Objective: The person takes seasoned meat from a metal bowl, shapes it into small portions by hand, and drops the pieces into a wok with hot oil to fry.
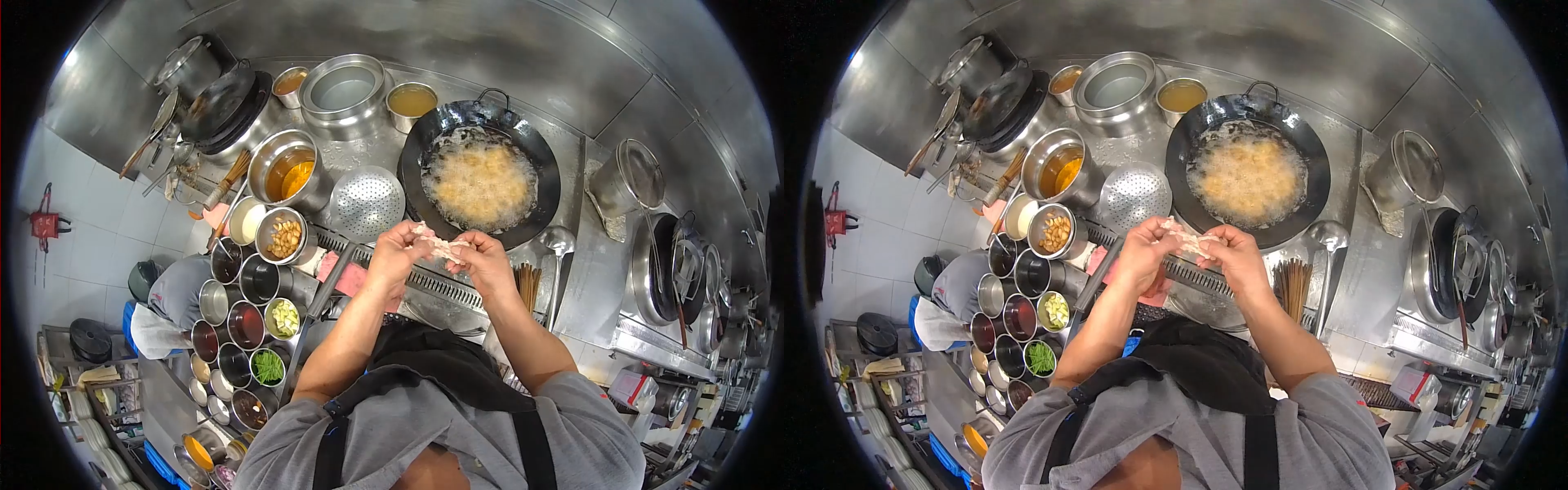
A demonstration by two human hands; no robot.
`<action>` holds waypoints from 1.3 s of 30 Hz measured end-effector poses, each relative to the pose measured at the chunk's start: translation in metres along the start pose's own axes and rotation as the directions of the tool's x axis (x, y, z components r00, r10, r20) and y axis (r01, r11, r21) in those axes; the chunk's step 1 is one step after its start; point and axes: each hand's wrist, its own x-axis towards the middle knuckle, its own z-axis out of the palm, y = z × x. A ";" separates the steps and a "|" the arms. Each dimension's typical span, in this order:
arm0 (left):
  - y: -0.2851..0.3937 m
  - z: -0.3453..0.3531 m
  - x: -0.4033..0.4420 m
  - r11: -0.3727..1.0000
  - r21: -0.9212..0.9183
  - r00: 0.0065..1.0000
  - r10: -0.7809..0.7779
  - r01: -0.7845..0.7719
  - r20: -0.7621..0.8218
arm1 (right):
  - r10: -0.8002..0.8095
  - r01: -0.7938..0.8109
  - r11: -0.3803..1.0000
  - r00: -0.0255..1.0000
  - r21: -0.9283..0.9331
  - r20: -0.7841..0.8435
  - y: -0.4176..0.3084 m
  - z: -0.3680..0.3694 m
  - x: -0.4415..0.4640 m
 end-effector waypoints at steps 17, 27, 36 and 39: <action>-0.003 -0.033 -0.028 0.898 -0.411 0.940 -0.264 0.156 -0.219 | -0.157 -0.050 0.784 0.949 -0.619 -0.275 -0.029 -0.073 0.139; -0.020 -0.055 -0.080 0.955 -0.265 0.952 -0.201 0.137 -0.232 | -0.719 0.147 0.272 0.687 -0.951 -0.100 -0.132 -0.074 0.213; -0.039 -0.083 -0.112 0.964 -0.245 0.978 -0.145 0.105 -0.152 | -0.662 0.516 0.617 0.749 -0.594 -0.036 -0.072 0.058 -0.047; -0.050 -0.090 -0.149 0.941 -0.338 0.982 -0.075 0.013 -0.171 | -0.508 0.544 0.662 0.832 -0.515 0.223 -0.003 0.064 -0.063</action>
